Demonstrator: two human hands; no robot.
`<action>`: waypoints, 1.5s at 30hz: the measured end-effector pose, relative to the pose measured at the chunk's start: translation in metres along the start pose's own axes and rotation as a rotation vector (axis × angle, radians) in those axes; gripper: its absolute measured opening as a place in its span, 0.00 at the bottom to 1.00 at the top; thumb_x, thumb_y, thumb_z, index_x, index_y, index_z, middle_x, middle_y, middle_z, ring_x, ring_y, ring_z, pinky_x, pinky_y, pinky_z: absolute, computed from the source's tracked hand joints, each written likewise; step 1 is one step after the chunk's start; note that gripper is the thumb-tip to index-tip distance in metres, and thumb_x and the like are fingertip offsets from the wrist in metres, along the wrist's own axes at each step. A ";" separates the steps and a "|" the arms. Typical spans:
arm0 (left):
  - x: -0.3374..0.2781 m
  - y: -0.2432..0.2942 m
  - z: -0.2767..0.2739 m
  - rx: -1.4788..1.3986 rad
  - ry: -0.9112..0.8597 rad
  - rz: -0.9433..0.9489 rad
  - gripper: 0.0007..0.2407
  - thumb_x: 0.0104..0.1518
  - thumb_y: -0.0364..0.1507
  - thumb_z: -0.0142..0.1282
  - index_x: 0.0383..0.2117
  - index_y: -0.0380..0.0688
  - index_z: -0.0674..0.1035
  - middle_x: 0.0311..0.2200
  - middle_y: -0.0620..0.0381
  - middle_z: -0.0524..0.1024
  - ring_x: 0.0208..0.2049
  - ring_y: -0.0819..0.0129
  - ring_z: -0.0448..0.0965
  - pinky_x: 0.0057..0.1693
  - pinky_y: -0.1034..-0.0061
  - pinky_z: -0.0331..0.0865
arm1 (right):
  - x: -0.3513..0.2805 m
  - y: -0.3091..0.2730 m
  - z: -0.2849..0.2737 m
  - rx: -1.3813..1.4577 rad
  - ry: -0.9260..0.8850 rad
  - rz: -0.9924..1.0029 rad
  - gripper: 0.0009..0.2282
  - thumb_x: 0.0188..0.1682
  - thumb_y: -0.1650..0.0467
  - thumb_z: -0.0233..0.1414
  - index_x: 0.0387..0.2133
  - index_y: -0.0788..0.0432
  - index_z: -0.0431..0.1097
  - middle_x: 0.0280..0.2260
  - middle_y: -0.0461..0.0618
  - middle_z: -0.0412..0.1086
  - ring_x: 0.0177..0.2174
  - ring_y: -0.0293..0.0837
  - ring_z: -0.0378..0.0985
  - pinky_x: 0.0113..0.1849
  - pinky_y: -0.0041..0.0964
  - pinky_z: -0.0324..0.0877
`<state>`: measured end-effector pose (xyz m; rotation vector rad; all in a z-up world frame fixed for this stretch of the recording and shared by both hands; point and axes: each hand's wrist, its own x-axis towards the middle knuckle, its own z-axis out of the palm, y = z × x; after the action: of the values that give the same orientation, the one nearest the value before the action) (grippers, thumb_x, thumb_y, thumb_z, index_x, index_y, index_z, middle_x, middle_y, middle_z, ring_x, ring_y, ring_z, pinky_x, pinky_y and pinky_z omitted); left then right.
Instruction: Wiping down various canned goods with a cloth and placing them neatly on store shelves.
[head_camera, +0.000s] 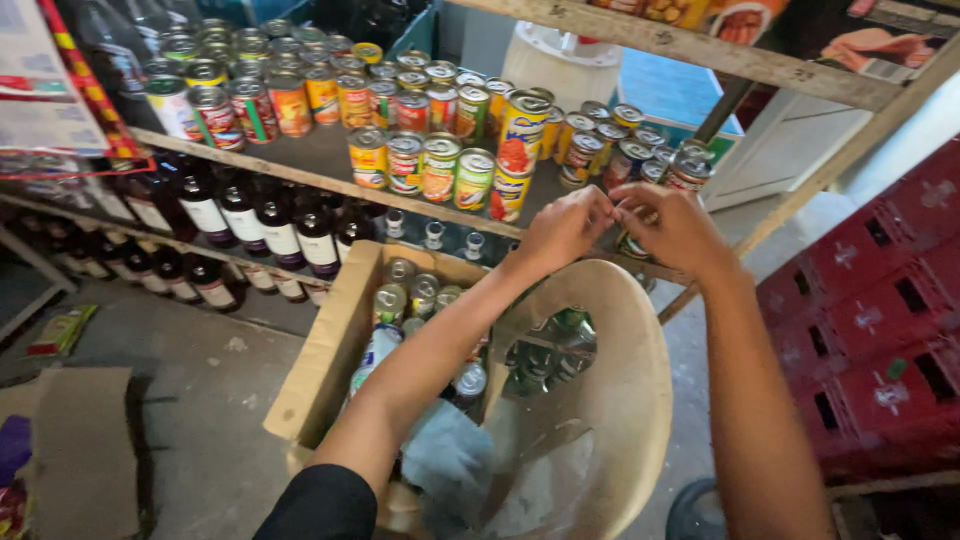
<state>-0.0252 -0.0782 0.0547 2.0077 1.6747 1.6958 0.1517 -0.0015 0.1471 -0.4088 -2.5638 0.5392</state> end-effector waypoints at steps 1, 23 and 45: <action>-0.004 -0.004 -0.010 0.008 0.006 -0.006 0.07 0.61 0.29 0.61 0.42 0.47 0.77 0.36 0.57 0.81 0.41 0.57 0.84 0.44 0.64 0.75 | 0.011 0.000 0.002 0.006 -0.006 -0.008 0.11 0.53 0.71 0.55 0.48 0.61 0.74 0.35 0.51 0.79 0.30 0.35 0.80 0.34 0.35 0.75; 0.027 -0.084 -0.114 0.163 0.096 -0.096 0.37 0.43 0.34 0.75 0.60 0.35 0.66 0.42 0.42 0.81 0.46 0.47 0.81 0.51 0.61 0.74 | 0.107 0.043 0.175 0.632 0.124 0.340 0.29 0.37 0.72 0.67 0.53 0.62 0.64 0.41 0.48 0.76 0.39 0.40 0.80 0.41 0.37 0.75; 0.047 -0.076 -0.039 0.158 0.088 -0.210 0.27 0.39 0.37 0.74 0.47 0.40 0.76 0.36 0.38 0.81 0.42 0.42 0.81 0.47 0.56 0.75 | 0.076 0.074 0.150 -0.055 0.239 0.382 0.26 0.37 0.62 0.64 0.46 0.65 0.68 0.38 0.68 0.75 0.43 0.66 0.77 0.42 0.54 0.72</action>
<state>-0.1129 -0.0349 0.0570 1.7610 2.0269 1.6498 0.0245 0.0480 0.0238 -0.9351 -2.2819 0.5155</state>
